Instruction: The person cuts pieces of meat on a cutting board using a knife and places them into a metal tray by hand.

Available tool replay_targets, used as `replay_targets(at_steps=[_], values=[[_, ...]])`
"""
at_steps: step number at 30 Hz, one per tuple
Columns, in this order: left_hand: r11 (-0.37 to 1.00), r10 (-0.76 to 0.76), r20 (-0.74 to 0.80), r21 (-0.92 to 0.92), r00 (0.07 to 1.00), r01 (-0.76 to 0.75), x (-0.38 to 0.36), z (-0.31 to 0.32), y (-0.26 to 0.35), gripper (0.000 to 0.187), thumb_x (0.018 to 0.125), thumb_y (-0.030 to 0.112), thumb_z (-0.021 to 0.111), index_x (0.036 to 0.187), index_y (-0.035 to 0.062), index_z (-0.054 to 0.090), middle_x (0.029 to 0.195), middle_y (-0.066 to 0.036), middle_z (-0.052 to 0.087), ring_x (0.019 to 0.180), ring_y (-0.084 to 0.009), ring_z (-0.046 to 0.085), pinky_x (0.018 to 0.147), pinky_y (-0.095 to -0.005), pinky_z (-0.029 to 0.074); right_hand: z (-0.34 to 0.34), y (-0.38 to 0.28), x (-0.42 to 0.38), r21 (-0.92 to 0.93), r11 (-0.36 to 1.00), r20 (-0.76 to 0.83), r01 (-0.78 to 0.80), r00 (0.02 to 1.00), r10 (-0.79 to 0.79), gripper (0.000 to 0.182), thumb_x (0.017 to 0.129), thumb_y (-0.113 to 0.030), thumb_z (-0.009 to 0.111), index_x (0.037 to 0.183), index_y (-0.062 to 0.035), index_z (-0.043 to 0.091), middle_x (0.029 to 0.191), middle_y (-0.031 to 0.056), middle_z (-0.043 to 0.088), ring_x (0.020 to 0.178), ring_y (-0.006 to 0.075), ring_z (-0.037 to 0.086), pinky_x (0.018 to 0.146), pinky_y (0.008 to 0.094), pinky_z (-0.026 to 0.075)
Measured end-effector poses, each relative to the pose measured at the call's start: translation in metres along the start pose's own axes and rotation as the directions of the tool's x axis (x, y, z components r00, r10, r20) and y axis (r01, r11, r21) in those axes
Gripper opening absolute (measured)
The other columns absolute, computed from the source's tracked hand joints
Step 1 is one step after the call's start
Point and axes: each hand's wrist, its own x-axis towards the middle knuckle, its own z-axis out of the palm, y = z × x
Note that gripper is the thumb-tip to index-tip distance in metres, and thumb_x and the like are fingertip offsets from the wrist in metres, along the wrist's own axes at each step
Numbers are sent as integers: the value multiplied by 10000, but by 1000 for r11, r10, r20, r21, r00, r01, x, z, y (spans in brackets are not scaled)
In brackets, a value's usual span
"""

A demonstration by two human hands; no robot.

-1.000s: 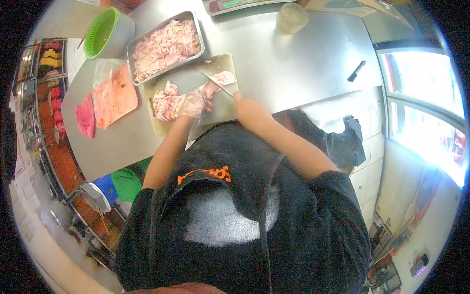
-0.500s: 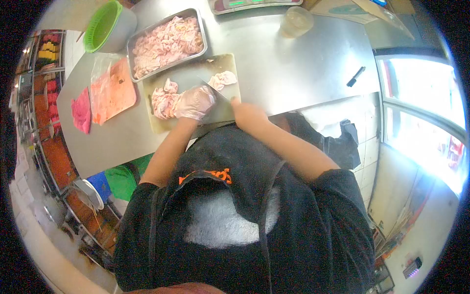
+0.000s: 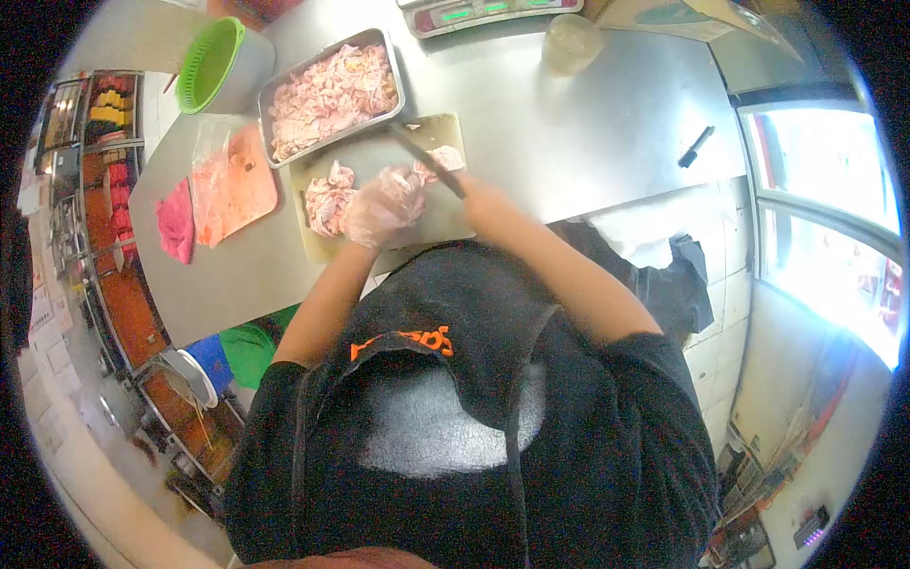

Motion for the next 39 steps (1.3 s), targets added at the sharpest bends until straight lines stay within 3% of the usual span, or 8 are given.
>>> replay_targets(at_steps=[7, 16, 19, 21, 28, 29, 31, 39], values=[[995, 86, -111, 69, 990, -78, 50, -24, -6, 458, 883, 323, 562, 1293, 120, 578, 1294, -173, 564, 1159, -346, 540, 941, -446, 460, -13, 53, -47, 4, 986, -190, -166, 968, 164, 267, 960, -167, 470, 1172, -5, 458, 913, 317, 641, 918, 488, 615, 808, 560, 476], [938, 228, 26, -274, 973, -213, 59, -4, 2, 281, 944, 279, 498, 1074, 100, 670, 997, -175, 681, 954, -351, 658, 851, -468, 504, -9, 68, -69, 75, 989, -259, -124, 956, 140, 276, 951, -140, 492, 1172, 16, 436, 905, 353, 626, 921, 521, 598, 815, 580, 462], [953, 155, -68, -252, 986, -167, 46, -1, -4, 227, 851, 191, 583, 1011, 57, 671, 920, -170, 687, 873, -335, 669, 803, -415, 533, -9, 69, -76, 70, 988, -297, -141, 942, 156, 265, 951, -139, 494, 1154, 22, 439, 901, 354, 624, 919, 523, 595, 810, 580, 459], [568, -55, 95, -816, 994, 109, 37, -9, -10, 200, 890, 205, 598, 977, 49, 685, 916, -168, 697, 842, -267, 678, 776, -375, 535, -11, 72, -78, 82, 990, -334, -115, 933, 136, 266, 951, -138, 495, 1150, 30, 439, 899, 354, 623, 915, 525, 594, 802, 580, 456], [561, -239, -83, -825, 967, 68, 31, -90, -59, 96, 862, 134, 618, 833, 77, 689, 849, -101, 701, 677, -196, 625, 676, -333, 511, -15, 69, -80, 106, 989, -367, -102, 921, 135, 270, 948, -138, 501, 1144, 33, 428, 889, 351, 623, 904, 528, 592, 791, 581, 454], [926, -108, -309, -378, 945, -18, 33, -99, -77, 91, 843, 126, 619, 839, 70, 690, 857, -116, 703, 709, -230, 646, 698, -356, 522, -14, 70, -78, 105, 989, -360, -108, 922, 139, 270, 947, -137, 502, 1142, 32, 425, 885, 351, 623, 901, 529, 592, 789, 581, 453], [979, 116, -422, 202, 899, -31, 28, -114, -87, 94, 823, 119, 619, 846, 64, 692, 865, -131, 705, 742, -264, 667, 720, -379, 534, -15, 69, -77, 98, 989, -354, -109, 925, 137, 270, 945, -137, 503, 1140, 31, 422, 882, 351, 623, 899, 529, 592, 786, 581, 453], [888, -237, -364, 295, 901, 353, -1, -88, -111, 156, 780, 170, 590, 821, 56, 688, 868, -170, 689, 836, -352, 658, 766, -440, 518, -13, 66, -84, 83, 992, -385, -89, 916, 115, 307, 942, -139, 508, 1184, 28, 418, 886, 354, 621, 899, 533, 591, 784, 587, 449]])
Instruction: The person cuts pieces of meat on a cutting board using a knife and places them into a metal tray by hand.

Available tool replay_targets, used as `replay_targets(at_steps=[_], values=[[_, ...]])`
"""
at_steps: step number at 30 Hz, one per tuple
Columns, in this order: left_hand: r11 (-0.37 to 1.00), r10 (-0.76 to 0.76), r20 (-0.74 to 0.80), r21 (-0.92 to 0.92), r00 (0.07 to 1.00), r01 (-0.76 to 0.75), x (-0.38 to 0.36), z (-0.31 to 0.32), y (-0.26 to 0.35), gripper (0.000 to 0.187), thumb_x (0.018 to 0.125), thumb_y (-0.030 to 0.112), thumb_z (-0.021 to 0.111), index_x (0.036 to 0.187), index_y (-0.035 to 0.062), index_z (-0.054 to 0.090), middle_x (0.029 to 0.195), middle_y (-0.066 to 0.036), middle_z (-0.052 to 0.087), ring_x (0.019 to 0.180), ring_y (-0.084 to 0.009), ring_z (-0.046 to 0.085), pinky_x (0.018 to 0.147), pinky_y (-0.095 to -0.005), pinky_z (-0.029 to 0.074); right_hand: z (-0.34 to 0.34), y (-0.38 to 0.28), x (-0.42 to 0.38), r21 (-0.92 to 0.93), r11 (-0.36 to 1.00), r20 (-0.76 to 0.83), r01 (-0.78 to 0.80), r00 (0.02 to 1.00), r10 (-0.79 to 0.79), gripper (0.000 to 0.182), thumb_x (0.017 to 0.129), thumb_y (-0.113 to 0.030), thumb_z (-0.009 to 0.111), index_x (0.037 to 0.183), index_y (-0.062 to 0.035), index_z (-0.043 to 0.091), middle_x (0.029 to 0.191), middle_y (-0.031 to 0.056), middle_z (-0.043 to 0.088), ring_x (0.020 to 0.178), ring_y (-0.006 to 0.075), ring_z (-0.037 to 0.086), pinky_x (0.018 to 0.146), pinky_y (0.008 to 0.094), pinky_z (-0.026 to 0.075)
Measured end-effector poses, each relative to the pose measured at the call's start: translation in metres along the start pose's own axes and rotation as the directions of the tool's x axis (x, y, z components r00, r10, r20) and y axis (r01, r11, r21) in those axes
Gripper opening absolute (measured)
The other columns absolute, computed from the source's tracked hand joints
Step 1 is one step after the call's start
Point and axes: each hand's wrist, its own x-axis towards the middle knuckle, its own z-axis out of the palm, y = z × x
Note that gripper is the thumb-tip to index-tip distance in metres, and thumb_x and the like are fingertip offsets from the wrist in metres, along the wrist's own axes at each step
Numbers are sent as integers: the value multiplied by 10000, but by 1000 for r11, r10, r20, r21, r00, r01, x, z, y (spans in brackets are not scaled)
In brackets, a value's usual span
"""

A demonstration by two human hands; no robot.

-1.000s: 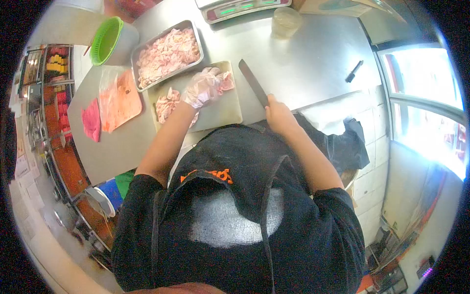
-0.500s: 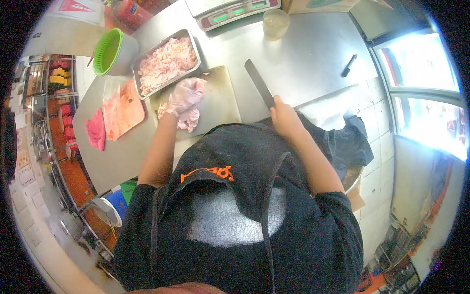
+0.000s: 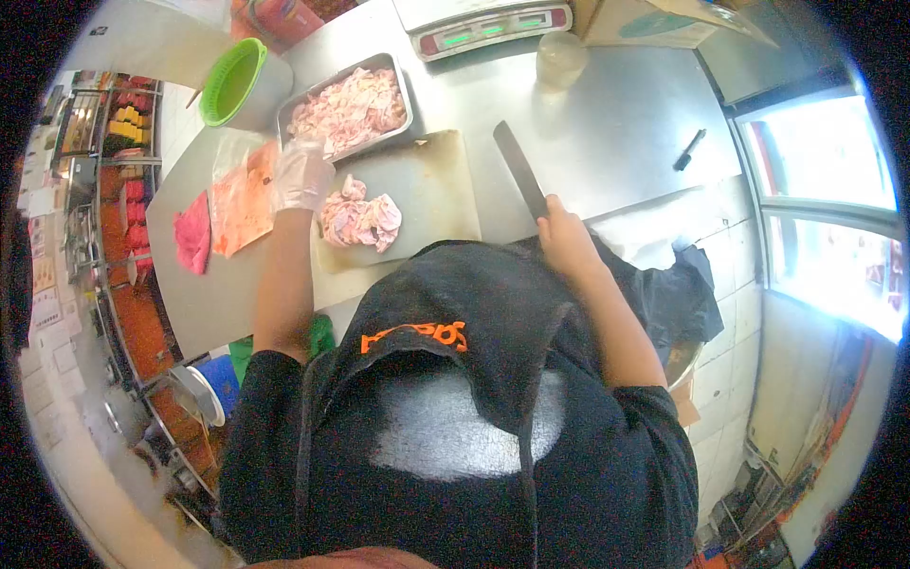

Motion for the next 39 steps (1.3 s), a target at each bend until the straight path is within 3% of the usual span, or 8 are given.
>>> replay_targets(at_steps=[14, 16, 23, 25, 28, 31, 35, 39], values=[[941, 198, -37, -272, 979, -201, -85, 48, 69, 289, 844, 345, 619, 835, 67, 693, 773, -148, 674, 736, -387, 631, 809, -496, 471, 13, 0, 8, -27, 998, 88, 53, 995, -51, 294, 935, -129, 517, 1174, 13, 423, 865, 348, 617, 889, 531, 589, 772, 588, 442], [831, 131, 291, -554, 948, 55, -75, 13, 75, 201, 828, 287, 646, 891, 121, 740, 831, -119, 695, 746, -299, 645, 839, -453, 459, 13, -3, 8, -30, 998, 96, 46, 994, -43, 284, 933, -129, 520, 1161, 12, 424, 858, 346, 618, 882, 532, 590, 769, 588, 443], [572, -52, 165, -803, 985, 165, -66, -25, 80, 197, 928, 224, 620, 956, 60, 724, 795, -37, 672, 684, -179, 621, 782, -382, 482, 13, -6, 9, -15, 998, 106, 60, 993, -58, 265, 932, -134, 525, 1138, 2, 428, 844, 342, 622, 867, 529, 598, 771, 584, 456], [-236, -20, 375, -903, 927, 360, -59, 1, 87, 188, 979, 185, 571, 1035, 24, 653, 826, -13, 637, 723, -134, 606, 748, -335, 509, 13, -10, 10, -28, 998, 123, 48, 991, -44, 267, 933, -136, 524, 1142, 0, 428, 848, 340, 623, 871, 527, 598, 775, 584, 456], [-648, 104, 280, -709, 954, 279, -49, 18, 106, 159, 992, 163, 555, 1069, 24, 569, 882, -44, 627, 780, -140, 612, 747, -316, 534, 9, -26, 10, -53, 994, 139, 92, 987, -84, 268, 934, -140, 523, 1143, -6, 424, 857, 332, 629, 880, 520, 602, 789, 581, 460], [-580, 51, 668, -585, 742, 567, -52, 37, 115, 136, 980, 147, 564, 1061, 44, 527, 940, -83, 621, 796, -183, 623, 727, -317, 552, 11, -36, 13, -78, 993, 194, 89, 978, -73, 256, 931, -141, 514, 1140, -10, 447, 878, 319, 636, 892, 508, 606, 810, 574, 469], [-699, 57, 726, -462, 686, 546, -80, 104, 123, 212, 915, 82, 594, 1115, 42, 537, 1086, -140, 629, 921, -260, 661, 771, -400, 580, 21, -34, 17, -146, 978, 328, 148, 940, -93, 243, 915, -125, 510, 1134, -22, 488, 903, 296, 646, 903, 479, 623, 804, 547, 483], [-376, -31, 719, -652, 694, 659, -81, 73, 120, 221, 987, 196, 510, 1108, 23, 575, 1039, -147, 643, 918, -214, 661, 702, -316, 559, 20, -40, 14, -278, 950, 323, 142, 945, -46, 243, 897, -111, 483, 1128, -41, 510, 928, 269, 662, 921, 440, 649, 807, 545, 505]])
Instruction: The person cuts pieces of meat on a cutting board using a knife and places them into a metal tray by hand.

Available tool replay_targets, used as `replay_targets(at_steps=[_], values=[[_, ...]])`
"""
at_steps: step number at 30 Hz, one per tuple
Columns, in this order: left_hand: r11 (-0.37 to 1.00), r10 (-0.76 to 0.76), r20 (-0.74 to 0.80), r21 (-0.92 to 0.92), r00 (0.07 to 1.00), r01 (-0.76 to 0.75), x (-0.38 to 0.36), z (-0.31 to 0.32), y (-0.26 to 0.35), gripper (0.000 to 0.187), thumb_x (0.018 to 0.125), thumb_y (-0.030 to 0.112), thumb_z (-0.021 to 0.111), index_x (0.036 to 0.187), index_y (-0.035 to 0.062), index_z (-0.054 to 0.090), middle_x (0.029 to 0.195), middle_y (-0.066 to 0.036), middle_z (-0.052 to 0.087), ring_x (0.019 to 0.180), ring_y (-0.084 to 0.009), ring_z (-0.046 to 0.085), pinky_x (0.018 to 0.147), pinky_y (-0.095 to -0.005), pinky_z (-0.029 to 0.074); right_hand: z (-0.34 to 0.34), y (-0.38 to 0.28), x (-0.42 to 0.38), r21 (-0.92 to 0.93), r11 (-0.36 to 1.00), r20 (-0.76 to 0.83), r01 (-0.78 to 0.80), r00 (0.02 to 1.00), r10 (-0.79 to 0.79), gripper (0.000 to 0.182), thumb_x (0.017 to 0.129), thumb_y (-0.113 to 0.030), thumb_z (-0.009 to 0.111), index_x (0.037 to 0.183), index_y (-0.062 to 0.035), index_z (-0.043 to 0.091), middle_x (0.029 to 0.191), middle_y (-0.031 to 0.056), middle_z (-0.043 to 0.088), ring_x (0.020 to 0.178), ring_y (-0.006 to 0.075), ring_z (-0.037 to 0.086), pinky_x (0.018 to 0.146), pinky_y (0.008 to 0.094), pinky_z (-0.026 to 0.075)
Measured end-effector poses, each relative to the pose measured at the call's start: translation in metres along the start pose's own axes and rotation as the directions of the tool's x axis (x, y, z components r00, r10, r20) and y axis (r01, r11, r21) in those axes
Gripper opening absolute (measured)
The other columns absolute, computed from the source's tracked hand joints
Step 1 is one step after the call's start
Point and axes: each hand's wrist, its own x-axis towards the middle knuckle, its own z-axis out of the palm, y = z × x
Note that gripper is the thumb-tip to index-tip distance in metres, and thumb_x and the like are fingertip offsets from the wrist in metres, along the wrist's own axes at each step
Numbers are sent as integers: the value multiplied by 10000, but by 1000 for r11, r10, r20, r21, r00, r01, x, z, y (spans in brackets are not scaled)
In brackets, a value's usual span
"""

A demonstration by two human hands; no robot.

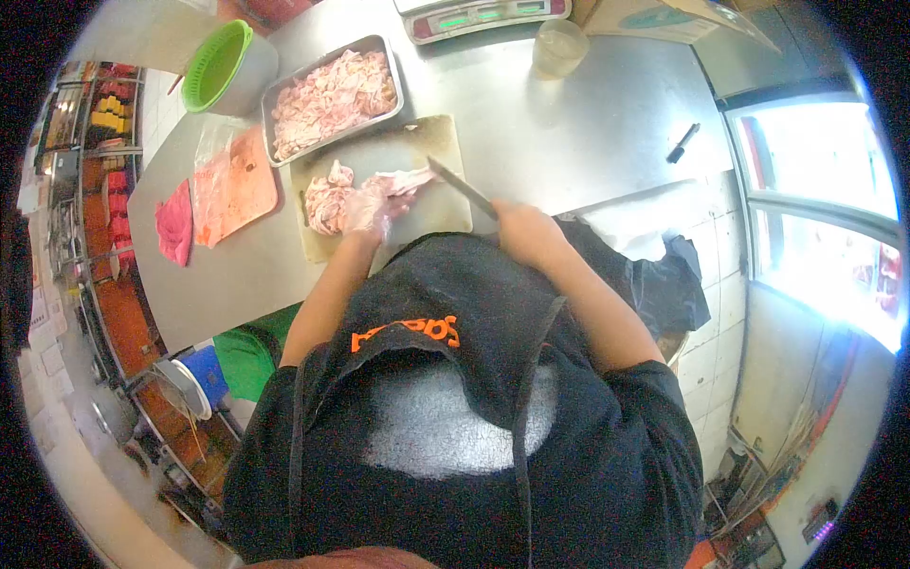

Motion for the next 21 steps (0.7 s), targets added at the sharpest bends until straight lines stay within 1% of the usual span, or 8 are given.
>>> replay_targets(at_steps=[4, 5, 6, 9, 13, 15, 18, 21], values=[[974, -189, -54, 116, 981, 194, -20, -10, 9, 282, 997, 236, 466, 1077, 10, 615, 941, -156, 675, 835, -235, 679, 645, -337, 554, -6, -5, 2, -62, 996, -13, -63, 998, 62, 228, 896, -100, 466, 1113, -48, 511, 911, 260, 664, 908, 434, 656, 791, 543, 514], [631, 230, 64, 750, 971, -199, -31, -20, 7, 291, 976, 237, 475, 1069, 5, 624, 891, -157, 678, 806, -255, 678, 646, -365, 549, -6, -6, 2, -52, 997, -19, -65, 998, 64, 216, 898, -95, 458, 1102, -48, 510, 906, 259, 665, 898, 438, 656, 786, 542, 516], [-152, 426, 414, 909, 805, -388, -38, -26, 7, 301, 955, 239, 483, 1060, -1, 633, 841, -158, 681, 777, -276, 678, 648, -392, 545, -6, -7, 2, -42, 997, -25, -68, 997, 67, 205, 899, -89, 450, 1092, -48, 508, 901, 258, 665, 888, 442, 656, 781, 541, 518], [-110, 315, 255, 967, 914, -231, -57, -14, 31, 347, 901, 319, 515, 980, 11, 653, 936, -249, 657, 870, -351, 656, 736, -469, 514, -5, -7, 2, -53, 995, -47, -80, 996, 77, 189, 903, -86, 442, 1078, -50, 503, 885, 258, 665, 867, 447, 657, 776, 545, 517], [-187, 219, 309, 944, 925, -271, -43, 18, 52, 303, 883, 297, 530, 945, 26, 649, 872, -212, 656, 844, -352, 654, 759, -472, 511, -2, -8, 5, -44, 996, -46, -78, 996, 76, 187, 908, -92, 440, 1082, -55, 501, 869, 260, 663, 853, 450, 657, 767, 548, 515], [-136, 498, 474, 870, 726, -474, -31, 21, 33, 290, 870, 277, 543, 922, 13, 652, 829, -192, 650, 811, -324, 668, 722, -446, 525, 6, -4, 11, -38, 998, -29, 43, 999, -44, 184, 931, -124, 430, 1091, -41, 470, 828, 272, 654, 830, 464, 639, 740, 567, 489], [-250, 490, 468, 884, 735, -396, 4, 20, 11, 263, 856, 255, 555, 929, 24, 658, 799, -169, 645, 788, -317, 672, 705, -433, 532, 7, -5, 11, -50, 999, -64, -7, 998, 4, 177, 932, -126, 442, 1087, -44, 460, 818, 279, 650, 821, 470, 638, 731, 572, 489], [-185, 475, 400, 916, 784, -356, 14, 19, 17, 235, 882, 231, 502, 912, 62, 664, 808, -159, 661, 790, -317, 670, 726, -427, 533, 1, -10, 7, -51, 997, -84, -59, 995, 55, 175, 933, -133, 457, 1086, -47, 452, 802, 287, 644, 809, 483, 633, 726, 577, 486]])
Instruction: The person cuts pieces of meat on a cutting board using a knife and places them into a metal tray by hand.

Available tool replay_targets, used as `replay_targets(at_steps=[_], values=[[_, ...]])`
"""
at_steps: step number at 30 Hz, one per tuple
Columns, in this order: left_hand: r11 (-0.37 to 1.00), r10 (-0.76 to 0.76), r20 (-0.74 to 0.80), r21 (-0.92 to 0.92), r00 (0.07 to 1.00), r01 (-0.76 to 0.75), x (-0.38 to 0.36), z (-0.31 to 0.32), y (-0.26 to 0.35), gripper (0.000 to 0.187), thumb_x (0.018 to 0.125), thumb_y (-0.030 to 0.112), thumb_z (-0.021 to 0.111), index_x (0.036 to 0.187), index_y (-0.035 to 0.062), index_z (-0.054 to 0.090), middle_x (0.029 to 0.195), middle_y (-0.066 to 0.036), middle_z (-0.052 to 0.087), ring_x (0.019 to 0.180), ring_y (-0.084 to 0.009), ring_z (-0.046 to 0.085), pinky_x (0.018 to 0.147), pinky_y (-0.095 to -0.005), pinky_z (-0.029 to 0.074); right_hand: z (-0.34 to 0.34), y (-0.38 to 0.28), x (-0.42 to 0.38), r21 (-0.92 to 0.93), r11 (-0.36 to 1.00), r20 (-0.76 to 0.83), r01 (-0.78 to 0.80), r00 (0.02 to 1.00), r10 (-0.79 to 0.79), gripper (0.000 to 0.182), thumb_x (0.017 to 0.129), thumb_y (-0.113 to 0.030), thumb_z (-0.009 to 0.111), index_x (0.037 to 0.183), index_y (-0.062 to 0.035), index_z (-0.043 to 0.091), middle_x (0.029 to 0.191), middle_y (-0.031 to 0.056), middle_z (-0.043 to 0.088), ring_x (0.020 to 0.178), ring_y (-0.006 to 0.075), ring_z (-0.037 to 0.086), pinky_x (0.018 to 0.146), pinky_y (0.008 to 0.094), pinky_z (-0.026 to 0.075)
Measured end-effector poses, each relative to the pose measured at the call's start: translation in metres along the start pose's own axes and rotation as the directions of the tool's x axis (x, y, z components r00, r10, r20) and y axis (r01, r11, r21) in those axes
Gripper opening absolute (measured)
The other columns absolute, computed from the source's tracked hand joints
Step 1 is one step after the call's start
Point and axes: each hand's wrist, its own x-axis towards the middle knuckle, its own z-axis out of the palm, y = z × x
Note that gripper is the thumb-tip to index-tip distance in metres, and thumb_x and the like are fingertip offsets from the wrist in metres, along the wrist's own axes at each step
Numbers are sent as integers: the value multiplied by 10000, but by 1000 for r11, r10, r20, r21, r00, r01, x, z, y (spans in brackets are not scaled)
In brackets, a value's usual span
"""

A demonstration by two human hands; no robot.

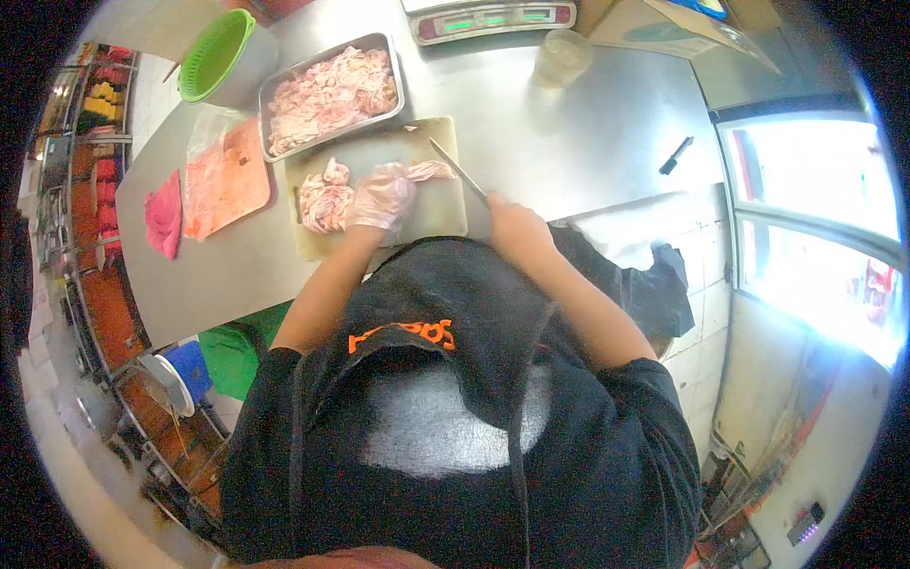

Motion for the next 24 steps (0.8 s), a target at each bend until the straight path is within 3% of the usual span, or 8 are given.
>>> replay_targets(at_steps=[7, 9, 12, 13, 15, 19, 22, 24], values=[[912, 37, 415, -387, 909, 139, 14, -82, 3, 262, 935, 247, 497, 927, 70, 689, 835, -147, 687, 765, -303, 667, 714, -396, 525, -10, 2, -6, 68, 994, -5, -82, 997, 83, 185, 925, -119, 435, 1077, -22, 473, 862, 297, 657, 852, 479, 648, 756, 565, 506], [697, 77, 143, -715, 987, 49, 16, -43, -12, 312, 956, 298, 503, 853, 63, 681, 748, -129, 658, 704, -261, 643, 676, -382, 506, -14, 3, -6, 118, 989, -54, -85, 994, 92, 174, 916, -102, 433, 1057, -6, 465, 865, 303, 655, 856, 485, 643, 769, 576, 494], [336, 36, 194, -926, 980, 171, 17, -21, -13, 359, 972, 355, 451, 924, 81, 678, 857, -137, 672, 751, -259, 643, 677, -387, 495, -12, 6, -6, 161, 984, -84, -73, 993, 87, 174, 912, -89, 424, 1065, -18, 468, 860, 307, 652, 863, 490, 639, 777, 576, 490], [338, 38, 197, -925, 980, 172, 18, -22, -12, 359, 972, 355, 451, 924, 81, 678, 857, -137, 672, 751, -259, 643, 677, -387, 495, -12, 6, -5, 164, 984, -84, -75, 992, 89, 174, 912, -89, 424, 1065, -18, 468, 860, 307, 652, 863, 490, 639, 777, 576, 490], [762, 101, 392, -621, 914, 182, 22, -23, -9, 352, 988, 335, 440, 1016, 57, 655, 920, -164, 683, 832, -337, 657, 756, -432, 510, -11, 5, -1, 160, 984, -51, -76, 995, 85, 192, 914, -88, 425, 1092, -37, 477, 867, 295, 655, 869, 485, 640, 778, 568, 494], [887, -39, 494, -383, 869, 258, 8, -18, -3, 381, 985, 345, 446, 1094, 39, 645, 988, -198, 682, 909, -394, 652, 825, -470, 509, -1, 4, 8, 149, 988, 30, 27, 999, -32, 185, 939, -146, 476, 1093, -43, 458, 825, 278, 646, 847, 481, 627, 757, 565, 480], [964, -52, 222, -244, 974, 107, -6, -4, -12, 499, 915, 534, 468, 1111, 125, 676, 1045, -202, 679, 930, -340, 662, 821, -430, 513, -1, -2, 11, 95, 991, 115, 90, 988, -101, 192, 927, -137, 465, 1098, -50, 465, 856, 270, 656, 862, 467, 640, 766, 559, 490], [837, -383, 456, -197, 804, 510, -8, -1, -17, 618, 888, 609, 447, 1180, 108, 660, 1180, -237, 634, 1061, -381, 632, 902, -465, 489, -9, -7, 13, 32, 999, 109, 12, 994, -15, 193, 913, -114, 447, 1097, -57, 467, 885, 268, 659, 877, 459, 645, 773, 553, 494]])
